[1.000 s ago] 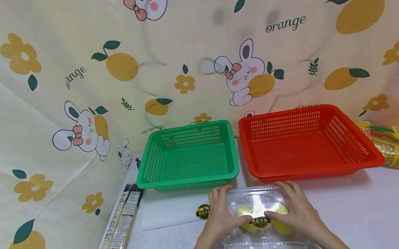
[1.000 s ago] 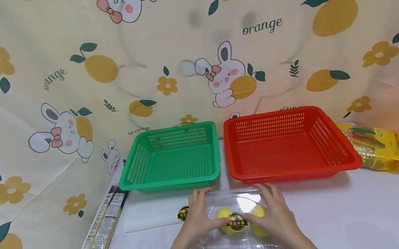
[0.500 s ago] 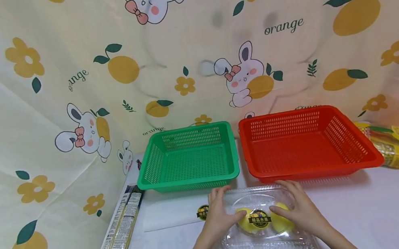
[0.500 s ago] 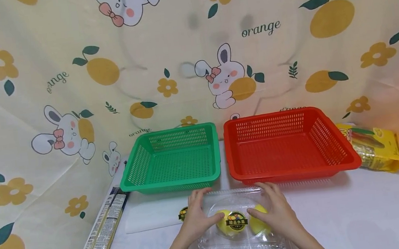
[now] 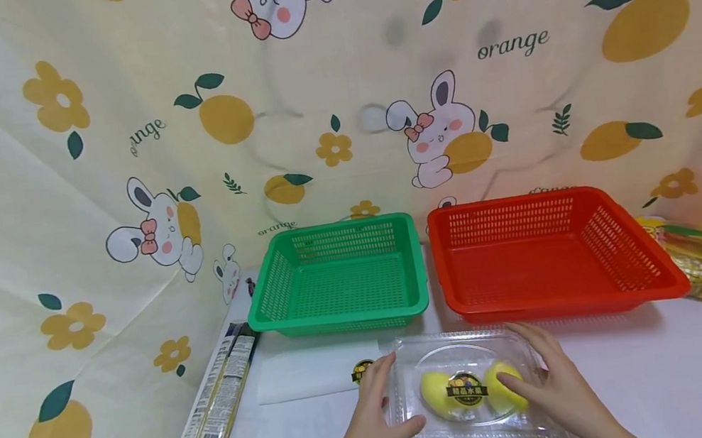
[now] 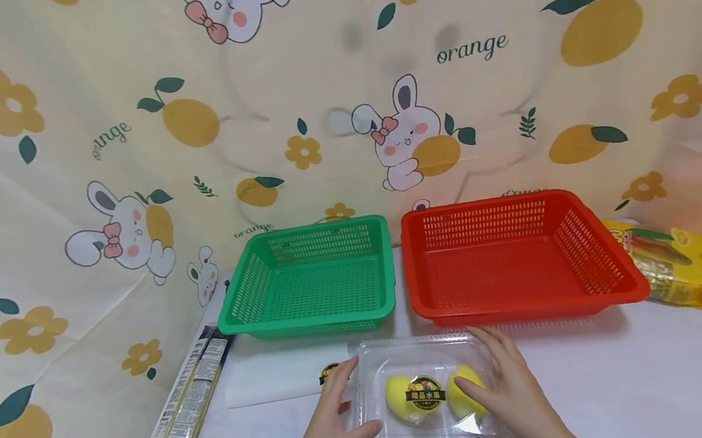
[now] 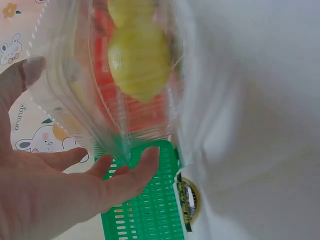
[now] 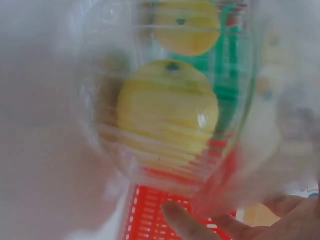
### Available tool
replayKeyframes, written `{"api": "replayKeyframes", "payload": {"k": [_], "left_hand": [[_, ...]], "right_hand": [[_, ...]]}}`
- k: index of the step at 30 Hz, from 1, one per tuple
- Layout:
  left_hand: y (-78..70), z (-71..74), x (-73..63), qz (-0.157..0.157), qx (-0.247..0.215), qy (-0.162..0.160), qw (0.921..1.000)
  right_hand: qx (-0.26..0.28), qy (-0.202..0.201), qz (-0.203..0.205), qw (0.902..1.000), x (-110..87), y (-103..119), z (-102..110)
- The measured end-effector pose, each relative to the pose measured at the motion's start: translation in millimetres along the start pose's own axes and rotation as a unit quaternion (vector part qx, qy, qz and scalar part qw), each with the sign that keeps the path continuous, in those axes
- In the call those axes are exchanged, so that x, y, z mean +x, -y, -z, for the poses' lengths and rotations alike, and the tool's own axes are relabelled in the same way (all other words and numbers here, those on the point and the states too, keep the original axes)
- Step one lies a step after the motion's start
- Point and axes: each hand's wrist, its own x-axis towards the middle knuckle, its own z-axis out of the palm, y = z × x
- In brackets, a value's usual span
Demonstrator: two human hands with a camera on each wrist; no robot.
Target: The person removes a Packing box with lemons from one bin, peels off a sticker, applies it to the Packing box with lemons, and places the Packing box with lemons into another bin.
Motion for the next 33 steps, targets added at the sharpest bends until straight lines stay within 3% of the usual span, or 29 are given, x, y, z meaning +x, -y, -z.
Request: {"api": "replayKeyframes", "payload": {"k": [8, 15, 26, 33], "left_hand": [[2.1, -4.7, -15.1, 0.016, -0.070, -0.022, 0.9972], [5.8, -8.8, -16.9, 0.042, -0.123, -0.027, 0.9911], [6.9, -11.6, -15.9, 0.079, -0.146, -0.037, 0.9854], [5.9, -11.5, -17.1, 0.081, -0.184, -0.040, 0.9789]], "right_hand": [[0.021, 0.008, -0.046, 0.9987, -10.1, -6.5, 10.1], [0.006, -0.026, -0.056, 0.9981, -13.1, -17.1, 20.2], [0.012, -0.056, -0.068, 0.9960, -14.6, -32.2, 34.3], [0.048, -0.096, -0.094, 0.9898, -9.3, -44.2, 49.5]]}}
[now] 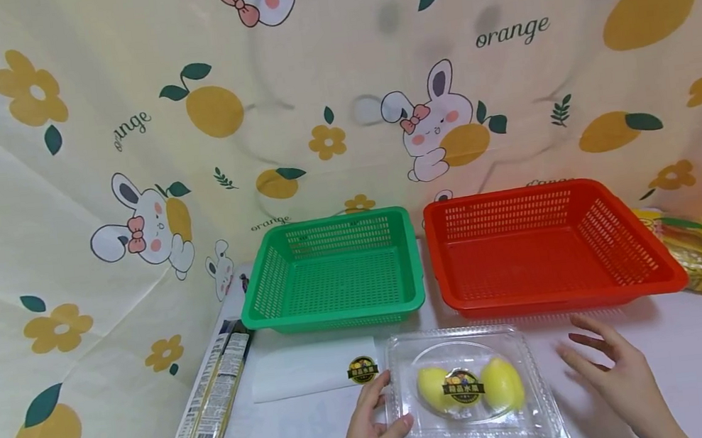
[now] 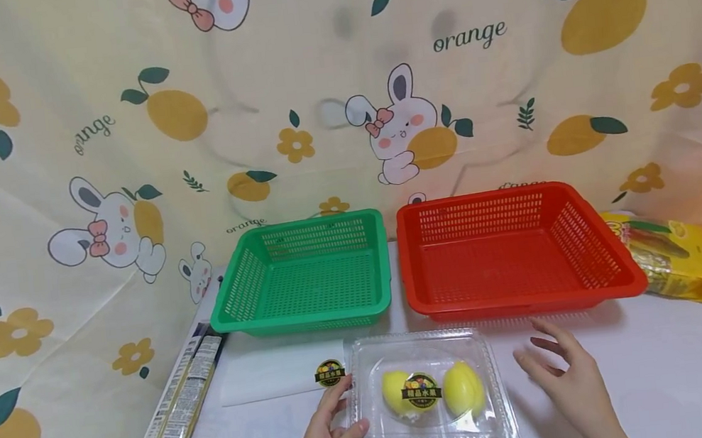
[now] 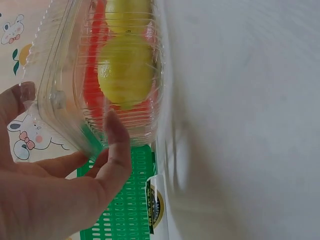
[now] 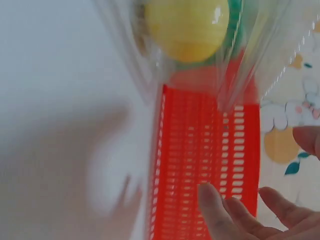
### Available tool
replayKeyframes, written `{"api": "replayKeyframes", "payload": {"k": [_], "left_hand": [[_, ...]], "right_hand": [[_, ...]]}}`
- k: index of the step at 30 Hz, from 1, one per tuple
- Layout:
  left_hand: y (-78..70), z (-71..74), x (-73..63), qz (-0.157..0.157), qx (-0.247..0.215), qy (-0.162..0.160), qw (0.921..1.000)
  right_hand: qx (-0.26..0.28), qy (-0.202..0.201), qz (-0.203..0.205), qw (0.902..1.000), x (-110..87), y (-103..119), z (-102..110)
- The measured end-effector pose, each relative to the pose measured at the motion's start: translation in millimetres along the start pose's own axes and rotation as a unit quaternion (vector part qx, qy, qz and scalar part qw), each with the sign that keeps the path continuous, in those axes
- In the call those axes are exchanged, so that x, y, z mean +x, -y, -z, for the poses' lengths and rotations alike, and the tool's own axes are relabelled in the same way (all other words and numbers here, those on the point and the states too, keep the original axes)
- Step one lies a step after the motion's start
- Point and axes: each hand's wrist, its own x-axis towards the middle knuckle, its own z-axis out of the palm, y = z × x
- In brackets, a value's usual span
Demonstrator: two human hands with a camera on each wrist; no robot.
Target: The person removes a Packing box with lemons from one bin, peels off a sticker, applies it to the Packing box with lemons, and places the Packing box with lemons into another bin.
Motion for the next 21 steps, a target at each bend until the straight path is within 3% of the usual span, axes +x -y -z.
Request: {"api": "replayKeyframes", "payload": {"k": [4, 6, 8, 11, 13, 21], "left_hand": [[-0.5, -0.5, 0.2, 0.002, -0.006, -0.003, 1.0000], [-0.6, -0.5, 0.3, 0.007, -0.005, -0.006, 0.9999], [-0.3, -0.1, 0.3, 0.010, -0.003, -0.008, 0.9999], [-0.1, 0.5, 0.0, 0.010, 0.002, -0.010, 0.9999], [0.1, 0.7, -0.3, 0.008, 0.003, -0.010, 0.9999], [-1.5, 1.3, -0.4, 0.005, 0.012, -0.013, 0.9998]], "right_hand": [[0.031, -0.051, 0.000, 0.9982, 9.2, -5.7, 7.6], [0.075, -0.089, -0.009, 0.9931, 15.0, -7.9, 10.3], [0.149, -0.132, -0.022, 0.9797, 21.4, -9.4, 12.1], [0.267, -0.187, -0.046, 0.9443, 30.5, -9.2, 15.5], [0.314, -0.209, -0.066, 0.9238, 36.3, -8.5, 19.3], [0.373, -0.243, -0.122, 0.8871, 51.4, -8.9, 30.5]]}}
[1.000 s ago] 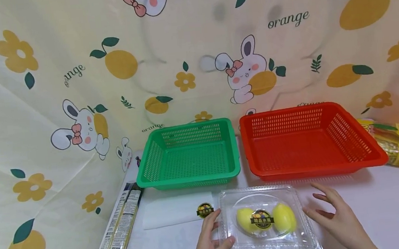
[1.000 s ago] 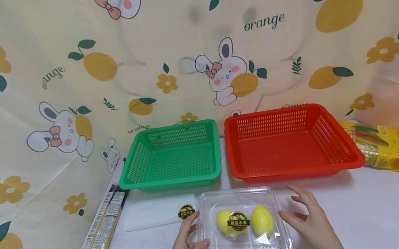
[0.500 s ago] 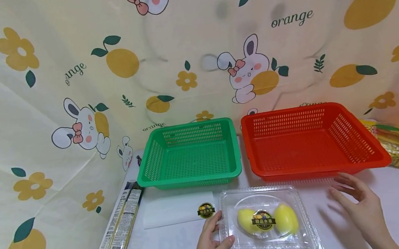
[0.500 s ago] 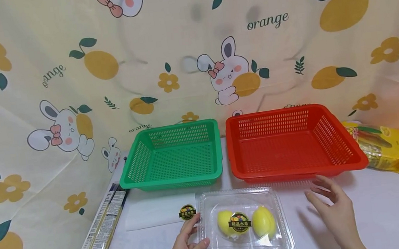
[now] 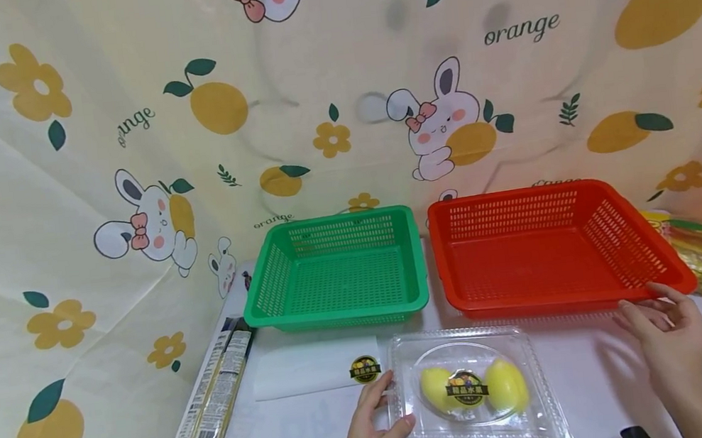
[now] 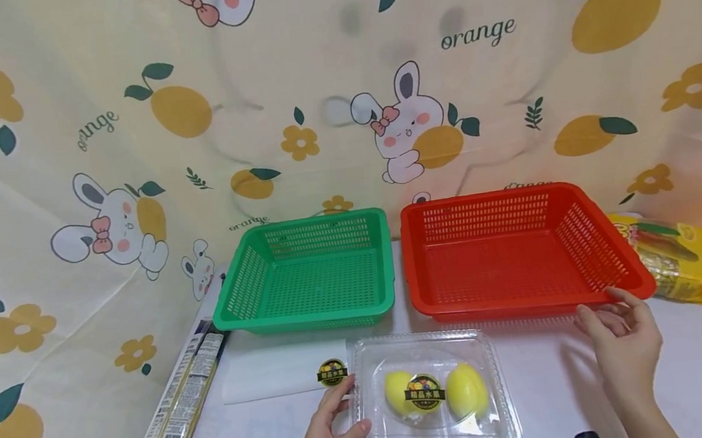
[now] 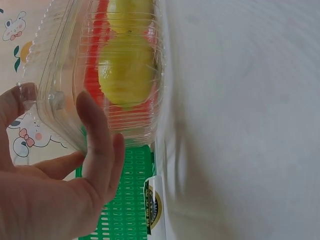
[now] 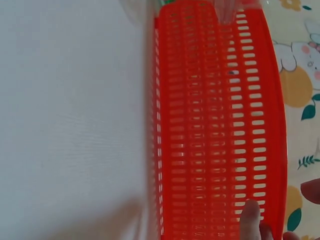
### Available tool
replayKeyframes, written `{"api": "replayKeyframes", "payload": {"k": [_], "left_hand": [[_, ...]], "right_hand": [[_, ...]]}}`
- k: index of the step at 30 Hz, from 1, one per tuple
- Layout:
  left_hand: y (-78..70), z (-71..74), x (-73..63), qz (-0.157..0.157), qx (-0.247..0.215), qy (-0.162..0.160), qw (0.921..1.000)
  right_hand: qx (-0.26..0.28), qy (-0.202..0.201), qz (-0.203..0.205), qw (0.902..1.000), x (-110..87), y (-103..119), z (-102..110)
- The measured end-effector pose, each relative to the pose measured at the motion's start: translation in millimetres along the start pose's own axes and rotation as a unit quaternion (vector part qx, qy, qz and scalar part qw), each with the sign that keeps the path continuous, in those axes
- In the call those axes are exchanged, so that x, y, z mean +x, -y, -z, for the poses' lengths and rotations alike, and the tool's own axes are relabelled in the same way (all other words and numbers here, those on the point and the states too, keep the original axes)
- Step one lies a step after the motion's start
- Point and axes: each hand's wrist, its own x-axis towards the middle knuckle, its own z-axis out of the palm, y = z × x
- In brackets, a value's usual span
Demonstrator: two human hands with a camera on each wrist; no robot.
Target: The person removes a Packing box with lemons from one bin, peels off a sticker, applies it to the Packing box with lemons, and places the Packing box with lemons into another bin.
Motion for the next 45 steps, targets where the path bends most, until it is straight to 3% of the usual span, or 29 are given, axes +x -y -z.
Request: {"api": "replayKeyframes", "payload": {"k": [6, 13, 17, 23, 26, 32, 39, 45], "left_hand": [[0.4, -0.8, 0.6, -0.012, 0.042, -0.011, 0.9990], [2.8, -2.1, 1.4, -0.009, 0.043, -0.015, 0.9989], [3.7, -2.7, 1.4, -0.006, 0.040, -0.017, 0.9990], [3.5, -2.6, 1.1, -0.005, 0.035, -0.019, 0.9992], [3.5, -2.9, 1.0, 0.002, 0.037, -0.021, 0.9991], [3.4, -3.4, 1.3, 0.009, 0.036, -0.023, 0.9990], [1.7, -3.7, 0.7, 0.015, 0.035, -0.026, 0.9989], [2.1, -3.3, 0.6, 0.026, 0.021, -0.035, 0.9988]], "right_hand": [[-0.001, -0.030, -0.035, 0.9989, 9.7, 4.5, 3.7], [0.008, -0.063, -0.073, 0.9953, 19.5, 10.2, 5.4], [0.044, -0.080, -0.082, 0.9924, 23.9, 9.7, 6.0], [0.105, -0.110, -0.064, 0.9863, 28.8, 3.5, 7.5], [0.110, -0.111, -0.041, 0.9869, 29.3, -1.0, 9.1], [0.106, -0.098, 0.023, 0.9892, 29.6, -10.3, 11.9], [0.158, -0.084, 0.044, 0.9828, 30.2, -15.8, 11.5], [0.157, -0.064, 0.063, 0.9835, 31.2, -21.1, 11.1]]}}
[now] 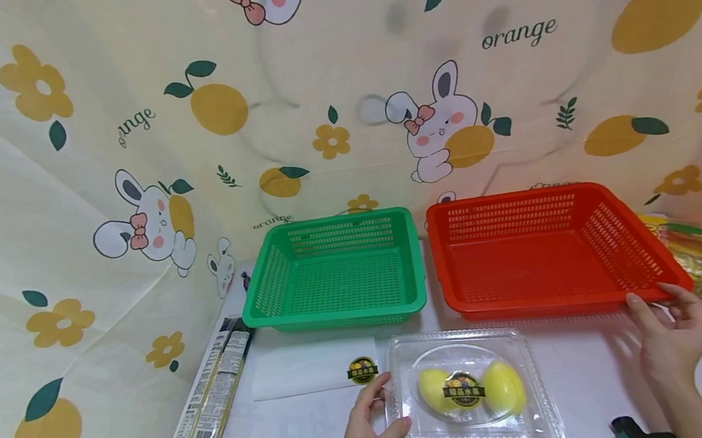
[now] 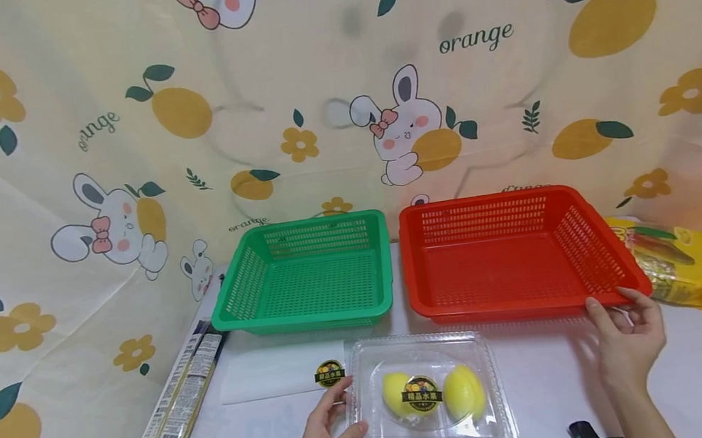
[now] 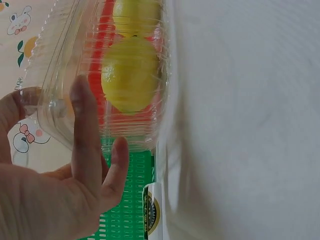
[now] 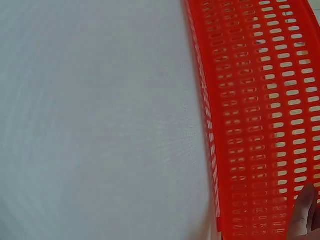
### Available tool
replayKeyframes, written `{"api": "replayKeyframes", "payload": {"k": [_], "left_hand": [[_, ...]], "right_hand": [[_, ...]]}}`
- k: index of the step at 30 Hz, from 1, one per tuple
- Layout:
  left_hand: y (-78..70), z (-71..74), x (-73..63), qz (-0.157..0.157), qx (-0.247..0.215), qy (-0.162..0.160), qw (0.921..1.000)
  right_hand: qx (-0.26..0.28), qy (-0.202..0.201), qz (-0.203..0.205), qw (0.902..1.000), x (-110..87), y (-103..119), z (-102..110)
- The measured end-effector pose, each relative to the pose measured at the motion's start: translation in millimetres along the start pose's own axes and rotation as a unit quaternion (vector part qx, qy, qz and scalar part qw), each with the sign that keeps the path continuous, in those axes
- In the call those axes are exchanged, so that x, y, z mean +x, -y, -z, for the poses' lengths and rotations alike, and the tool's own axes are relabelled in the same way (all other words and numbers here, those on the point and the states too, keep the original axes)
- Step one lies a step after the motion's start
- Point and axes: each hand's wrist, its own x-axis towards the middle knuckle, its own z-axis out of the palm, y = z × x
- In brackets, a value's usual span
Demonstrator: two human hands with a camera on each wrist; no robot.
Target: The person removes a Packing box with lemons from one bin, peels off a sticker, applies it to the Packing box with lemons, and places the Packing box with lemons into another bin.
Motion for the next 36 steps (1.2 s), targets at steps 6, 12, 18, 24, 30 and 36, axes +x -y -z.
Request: {"api": "replayKeyframes", "payload": {"k": [6, 12, 18, 24, 30, 36], "left_hand": [[1.8, 1.2, 1.5, -0.010, -0.018, 0.002, 0.9998], [3.6, 2.9, 2.2, -0.031, -0.031, 0.016, 0.9989], [1.9, 3.8, 2.4, -0.060, -0.057, 0.034, 0.9960], [-12.0, 5.2, 3.5, -0.077, -0.046, 0.049, 0.9948], [-34.4, 3.5, 7.3, -0.080, -0.046, 0.049, 0.9946], [-57.6, -0.7, 22.8, -0.096, -0.073, 0.060, 0.9908]], "right_hand": [[-0.006, 0.008, -0.003, 0.9999, 0.0, -1.5, 0.2], [-0.017, 0.012, -0.008, 0.9997, 0.9, -0.6, 1.9], [0.002, 0.023, 0.007, 0.9997, 0.6, -2.7, 2.4], [0.004, 0.025, 0.007, 0.9997, 0.1, -1.4, 2.0], [-0.005, 0.027, 0.013, 0.9996, -0.4, -1.5, 0.9], [-0.006, 0.031, 0.023, 0.9993, -1.8, -2.3, 0.8]]}}
